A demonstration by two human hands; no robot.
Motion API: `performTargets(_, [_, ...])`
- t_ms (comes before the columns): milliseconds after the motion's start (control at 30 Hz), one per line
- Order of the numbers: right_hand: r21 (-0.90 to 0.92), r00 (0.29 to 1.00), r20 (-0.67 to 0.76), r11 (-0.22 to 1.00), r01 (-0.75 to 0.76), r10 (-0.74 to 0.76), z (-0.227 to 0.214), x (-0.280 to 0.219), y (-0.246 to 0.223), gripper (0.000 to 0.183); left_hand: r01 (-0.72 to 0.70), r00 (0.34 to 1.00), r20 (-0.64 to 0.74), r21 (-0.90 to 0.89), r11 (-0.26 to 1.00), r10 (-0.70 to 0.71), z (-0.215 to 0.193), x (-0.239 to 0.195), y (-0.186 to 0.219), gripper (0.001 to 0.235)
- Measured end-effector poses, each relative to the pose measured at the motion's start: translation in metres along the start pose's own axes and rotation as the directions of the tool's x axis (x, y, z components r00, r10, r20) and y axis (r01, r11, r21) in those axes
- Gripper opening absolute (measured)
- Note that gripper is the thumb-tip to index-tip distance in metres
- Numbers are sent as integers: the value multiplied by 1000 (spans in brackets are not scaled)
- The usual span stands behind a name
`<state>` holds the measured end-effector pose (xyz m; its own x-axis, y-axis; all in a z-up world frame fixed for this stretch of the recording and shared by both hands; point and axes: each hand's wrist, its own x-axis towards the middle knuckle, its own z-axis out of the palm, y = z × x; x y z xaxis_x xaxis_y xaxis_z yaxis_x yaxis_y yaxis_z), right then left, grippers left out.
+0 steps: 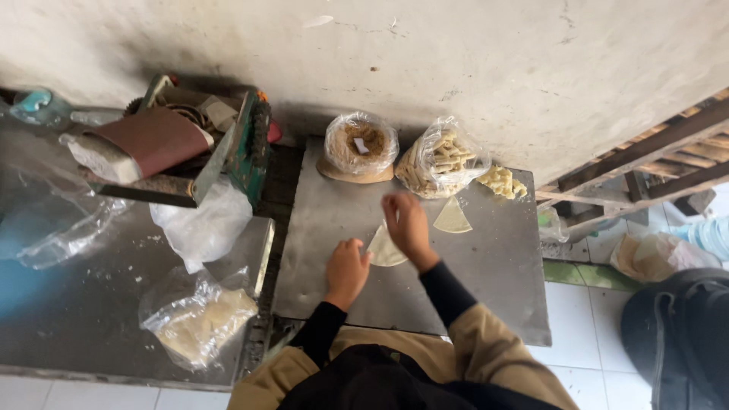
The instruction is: The person repeatedly folds triangular pastry sheets, adds a small amount of filling from a nearby container, and seals the edges to form samosas. The finished samosas are stacked on the metal work surface.
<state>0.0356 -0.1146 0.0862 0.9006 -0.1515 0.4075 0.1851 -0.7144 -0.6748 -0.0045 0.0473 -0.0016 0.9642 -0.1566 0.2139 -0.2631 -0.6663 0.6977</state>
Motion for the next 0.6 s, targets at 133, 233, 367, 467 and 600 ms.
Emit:
performTargets(133, [-121, 995, -29, 988, 93, -97, 17, 95, 3, 11, -73, 992, 108, 84, 994, 64, 8, 0, 5, 27])
performTargets(233, [-152, 953, 144, 946, 288, -267, 37, 145, 10, 20, -167, 981, 111, 62, 984, 160, 10, 1, -2, 24])
performTargets(367, [-416, 913, 406, 882, 221, -37, 61, 183, 21, 12, -225, 957, 182, -27, 974, 226, 13, 15, -8, 19])
performTargets(467, [-507, 925, 348, 861, 49, 153, 83, 191, 26, 13, -101, 947, 295, -108, 989, 129, 11, 15, -13, 17])
performTargets(600, [-498, 912, 326, 865, -60, 251, 91, 191, 18, 22, 55, 880, 473, -175, 983, 35, 1, 31, -11, 19])
